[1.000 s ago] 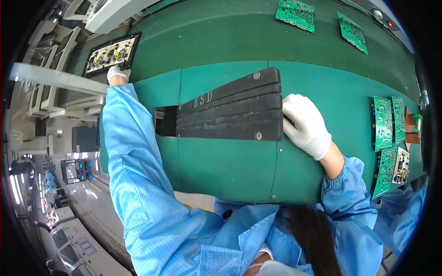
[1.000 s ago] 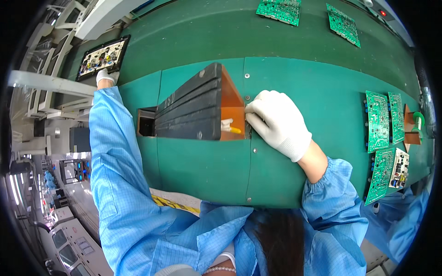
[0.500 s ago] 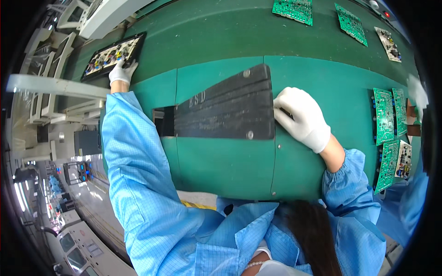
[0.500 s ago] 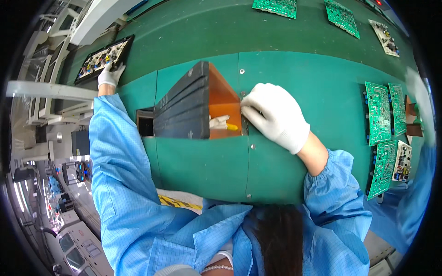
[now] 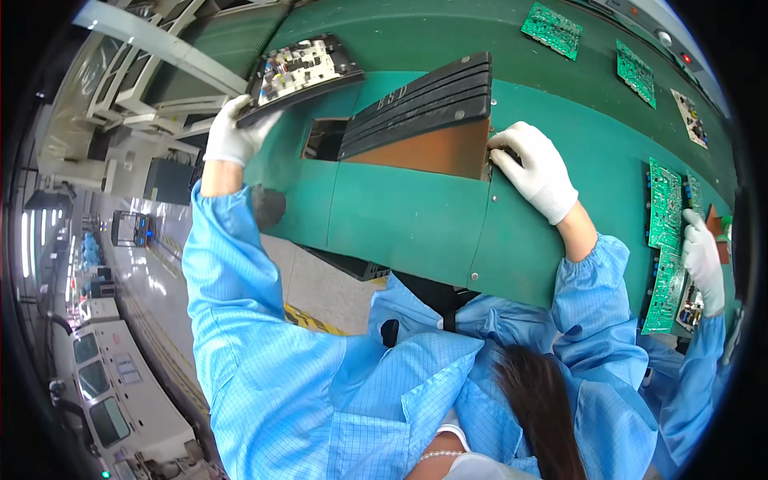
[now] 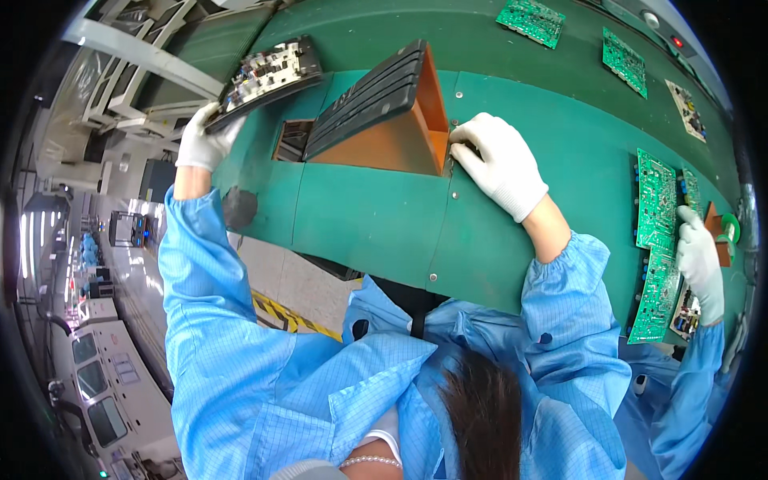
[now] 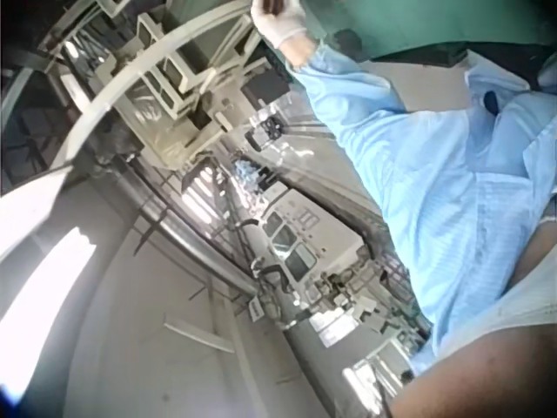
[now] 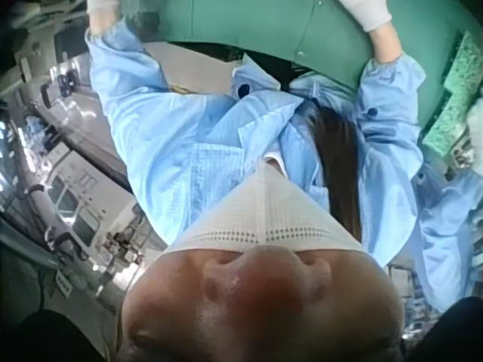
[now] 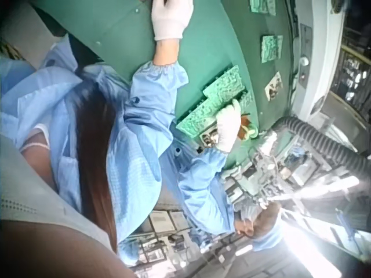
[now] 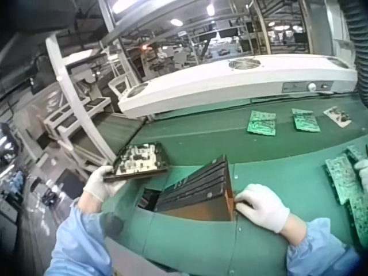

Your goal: Inspecting printed circuit boards and organizing them into a rack on an assembly line.

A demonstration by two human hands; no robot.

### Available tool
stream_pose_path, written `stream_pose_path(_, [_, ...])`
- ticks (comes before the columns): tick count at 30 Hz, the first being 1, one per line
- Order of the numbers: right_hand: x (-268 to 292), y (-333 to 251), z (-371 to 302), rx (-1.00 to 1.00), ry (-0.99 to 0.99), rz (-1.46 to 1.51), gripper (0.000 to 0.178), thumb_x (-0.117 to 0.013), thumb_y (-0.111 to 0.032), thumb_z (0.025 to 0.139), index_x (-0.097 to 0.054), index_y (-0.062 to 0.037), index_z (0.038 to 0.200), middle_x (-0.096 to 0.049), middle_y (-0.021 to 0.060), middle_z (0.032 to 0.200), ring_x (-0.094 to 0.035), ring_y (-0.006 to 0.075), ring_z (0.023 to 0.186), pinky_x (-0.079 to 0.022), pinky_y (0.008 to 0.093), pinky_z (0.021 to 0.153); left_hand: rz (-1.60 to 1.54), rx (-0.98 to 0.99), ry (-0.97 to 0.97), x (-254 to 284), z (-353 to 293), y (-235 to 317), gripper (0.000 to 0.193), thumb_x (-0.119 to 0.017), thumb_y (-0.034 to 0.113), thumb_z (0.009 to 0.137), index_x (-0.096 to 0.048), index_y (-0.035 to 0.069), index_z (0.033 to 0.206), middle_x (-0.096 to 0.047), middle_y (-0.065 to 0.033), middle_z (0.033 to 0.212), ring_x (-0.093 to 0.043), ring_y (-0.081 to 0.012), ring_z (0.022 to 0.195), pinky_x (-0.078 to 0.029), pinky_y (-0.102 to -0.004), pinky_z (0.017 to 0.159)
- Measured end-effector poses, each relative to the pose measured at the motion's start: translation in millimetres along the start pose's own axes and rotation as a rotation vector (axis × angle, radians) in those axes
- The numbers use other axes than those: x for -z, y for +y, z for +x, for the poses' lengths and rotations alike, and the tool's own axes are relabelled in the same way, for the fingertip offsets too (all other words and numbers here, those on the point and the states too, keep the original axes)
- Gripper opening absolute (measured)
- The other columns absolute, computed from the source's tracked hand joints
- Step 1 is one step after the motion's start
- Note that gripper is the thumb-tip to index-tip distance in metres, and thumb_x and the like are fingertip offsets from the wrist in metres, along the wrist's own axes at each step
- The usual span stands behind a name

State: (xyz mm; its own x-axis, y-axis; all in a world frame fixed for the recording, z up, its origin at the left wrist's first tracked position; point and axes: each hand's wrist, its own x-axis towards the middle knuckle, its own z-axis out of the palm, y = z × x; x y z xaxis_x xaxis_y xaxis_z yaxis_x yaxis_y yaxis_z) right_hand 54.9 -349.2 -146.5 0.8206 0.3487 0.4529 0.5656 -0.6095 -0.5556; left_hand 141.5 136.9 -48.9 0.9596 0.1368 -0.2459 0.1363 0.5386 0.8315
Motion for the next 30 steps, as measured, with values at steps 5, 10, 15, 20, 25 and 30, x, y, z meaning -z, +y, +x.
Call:
stream_pose_path(5, [0.7,-0.9,-2.7,0.029,-0.001,-0.049,0.015,-0.067,-0.017,0.09,-0.069,-0.0058,0.099,-0.063,0.0116,0.092,-0.062,0.0325,0.091,-0.05,0.0427,0.082,0.065,0.065,0.012,79.9,-76.2,19.5,0.019,-0.062,0.013,0.099,-0.067,0.0,0.112,-0.072,-0.0147,0.116,-0.07,-0.0295,0.106,-0.061,-0.0422,0.089])
stream_pose_path(10, [-0.9,-5.2,-1.8,0.051,-0.016,-0.115,0.015,-0.067,-0.017,0.09,-0.069,-0.0061,0.1,-0.061,0.0115,0.093,-0.061,0.0328,0.09,-0.05,0.0423,0.082,0.248,0.136,0.133,172.1,-121.6,14.5,0.029,-0.06,0.022,0.103,-0.065,-0.001,0.121,-0.072,-0.0188,0.116,-0.073,-0.0308,0.1,-0.064,-0.0487,0.079])
stream_pose_path(15, [-0.5,-7.0,-0.2,0.078,-0.01,-0.116,0.016,-0.069,-0.013,0.089,-0.069,-0.0047,0.103,-0.062,0.0126,0.095,-0.061,0.0331,0.089,-0.05,0.042,0.081,1.08,-0.306,0.132,207.6,-137.7,-0.1,0.041,-0.072,0.031,0.094,-0.071,0.007,0.127,-0.073,-0.0138,0.114,-0.071,-0.0253,0.096,-0.059,-0.0355,0.083])
stream_pose_path(20, [-2.4,-6.0,1.3,0.076,-0.02,-0.114,0.017,-0.07,-0.012,0.09,-0.068,-0.0039,0.104,-0.063,0.0129,0.097,-0.062,0.0329,0.091,-0.051,0.0413,0.082,1.966,-0.966,0.636,147.2,-178.4,-1.4,0.032,-0.074,0.033,0.089,-0.076,0.006,0.106,-0.072,-0.0167,0.105,-0.068,-0.0338,0.098,-0.053,-0.043,0.089])
stream_pose_path(25, [-4.5,-6.0,-0.5,0.01,-0.038,-0.136,0.019,-0.071,-0.011,0.09,-0.067,-0.0031,0.106,-0.064,0.0127,0.099,-0.063,0.0325,0.093,-0.052,0.0413,0.084,1.76,-0.689,0.218,75.9,-212.9,-66.8,0.044,-0.081,0.035,0.083,-0.073,0.005,0.114,-0.07,-0.0178,0.112,-0.064,-0.0355,0.105,-0.05,-0.0442,0.097])
stream_pose_path(30, [-4.5,-5.0,-0.6,0.02,-0.028,-0.112,0.019,-0.071,-0.01,0.09,-0.067,-0.0022,0.106,-0.065,0.0137,0.102,-0.063,0.0334,0.095,-0.052,0.0417,0.085,1.85,-0.82,0.254,66.9,-194.0,-111.2,0.062,-0.086,0.039,0.074,-0.069,0.011,0.127,-0.066,-0.0127,0.11,-0.057,-0.0354,0.107,-0.047,-0.0443,0.096])
